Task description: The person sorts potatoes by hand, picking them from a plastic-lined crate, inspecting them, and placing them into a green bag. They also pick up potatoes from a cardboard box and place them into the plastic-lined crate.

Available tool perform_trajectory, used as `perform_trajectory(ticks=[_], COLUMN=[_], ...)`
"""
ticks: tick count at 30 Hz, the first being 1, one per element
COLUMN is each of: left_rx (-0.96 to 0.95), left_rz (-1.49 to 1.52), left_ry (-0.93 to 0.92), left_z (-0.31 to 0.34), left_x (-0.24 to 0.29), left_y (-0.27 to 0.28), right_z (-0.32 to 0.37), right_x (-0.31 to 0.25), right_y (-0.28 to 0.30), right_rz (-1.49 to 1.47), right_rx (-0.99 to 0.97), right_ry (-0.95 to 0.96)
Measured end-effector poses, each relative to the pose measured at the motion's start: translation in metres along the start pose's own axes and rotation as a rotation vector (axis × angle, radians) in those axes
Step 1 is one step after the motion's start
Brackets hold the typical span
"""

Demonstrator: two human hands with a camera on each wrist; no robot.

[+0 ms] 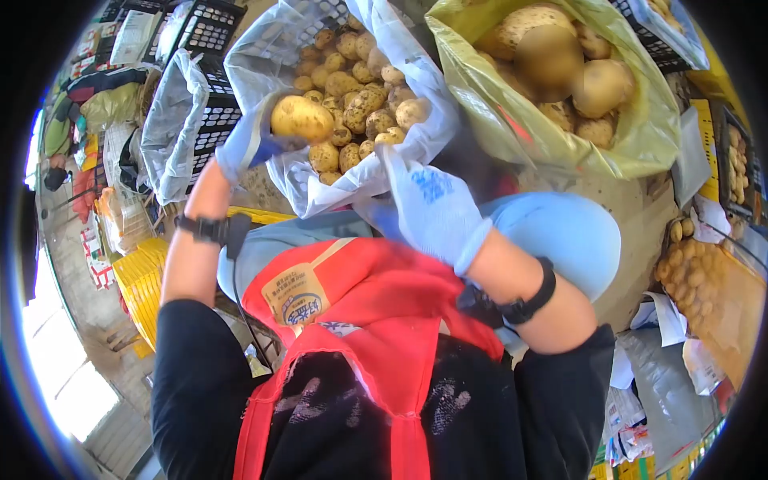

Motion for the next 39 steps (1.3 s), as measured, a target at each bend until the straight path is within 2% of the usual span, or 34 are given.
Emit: perform_trajectory(ticks=[2, 3, 4, 5, 6, 8, 9, 12, 13, 16, 19, 22, 23, 26, 27, 29, 31, 33, 34, 35, 36, 37, 39], left_rx=[-0.023, -0.019, -0.014, 0.017, 0.094, 0.187, 0.236, 0.199, 0.176, 0.142, 0.167, 0.144, 0.154, 0.416, 0.490, 0.506, 0.671, 0.504, 0.421, 0.290, 0.183, 0.092, -0.021], left_rz=[0.166, 0.255, 0.350, 0.619, 0.955, 0.805, 0.954, 0.964, 0.994, 1.207, 1.206, 1.116, 1.097, 0.789, 0.698, 0.686, 0.411, 0.437, 0.442, 1.419, 1.539, 1.496, 1.444], left_ry=[-0.028, -0.161, -0.293, -0.298, -0.321, -0.360, -0.314, -0.415, -0.399, -0.402, -0.472, -0.368, -0.355, -0.142, -0.208, -0.210, -0.397, -0.318, -0.276, -0.281, -0.284, -0.300, -0.356], left_z=[0.032, 0.044, 0.054, 0.058, 0.065, 0.064, 0.064, 0.070, 0.074, 0.084, 0.088, 0.091, 0.088, 0.072, 0.067, 0.061, 0.040, 0.049, 0.054, 0.028, 0.017, 0.014, 0.011], left_x=[0.037, 0.047, 0.051, 0.046, 0.046, 0.027, 0.021, 0.027, 0.025, 0.046, 0.052, 0.066, 0.069, 0.065, 0.062, 0.053, 0.012, 0.032, 0.043, 0.005, -0.002, -0.001, 0.000], left_y=[-0.039, -0.060, -0.083, -0.109, -0.133, -0.163, -0.177, -0.187, -0.188, -0.192, -0.198, -0.204, -0.204, -0.204, -0.205, -0.201, -0.203, -0.205, -0.206, -0.220, -0.221, -0.218, -0.216], right_z=[-0.008, -0.011, -0.012, -0.012, -0.008, 0.000, 0.009, 0.016, 0.019, 0.024, 0.031, 0.032, 0.036, 0.036, 0.036, 0.027, 0.037, 0.035, 0.040, 0.038, 0.040, 0.046, 0.035], right_x=[-0.003, -0.013, -0.013, -0.013, -0.008, -0.002, -0.011, -0.012, -0.013, -0.016, -0.008, -0.005, -0.013, -0.011, -0.014, 0.003, -0.016, -0.008, -0.021, -0.009, -0.005, -0.014, 0.009], right_y=[-0.001, 0.000, -0.001, -0.001, -0.009, -0.023, -0.013, -0.011, -0.007, -0.002, 0.000, 0.007, 0.006, -0.001, -0.001, -0.015, -0.003, -0.003, 0.011, 0.008, 0.010, 0.019, 0.012], right_rz=[-0.502, -0.940, -1.157, -1.370, -1.187, -0.814, -0.554, -0.353, -0.281, -0.100, -0.235, -0.141, -0.226, -0.264, -0.437, -0.497, -0.152, -0.098, -0.075, -0.090, -0.043, -0.042, -0.050], right_rx=[-0.079, -0.196, -0.276, -0.353, -0.207, 0.055, 0.049, 0.105, 0.116, 0.246, 0.273, 0.371, 0.391, 0.504, 0.463, 0.382, 0.388, 0.408, 0.455, 0.433, 0.439, 0.437, 0.481], right_ry=[-0.052, -0.009, -0.017, -0.046, 0.042, 0.217, 0.234, 0.355, 0.377, 0.463, 0.405, 0.328, 0.271, 0.257, 0.218, 0.154, 0.212, 0.237, 0.391, 0.325, 0.355, 0.335, 0.219])
Point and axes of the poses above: each hand's wrist, its own z-axis away from the middle knuckle, its own y-axis out of the back of the hand, x = y × z, the point moved 3 cm from there along -z, towards the middle knuckle, and after that the axes turned 11 degrees about -x, right-handed, at the moved point
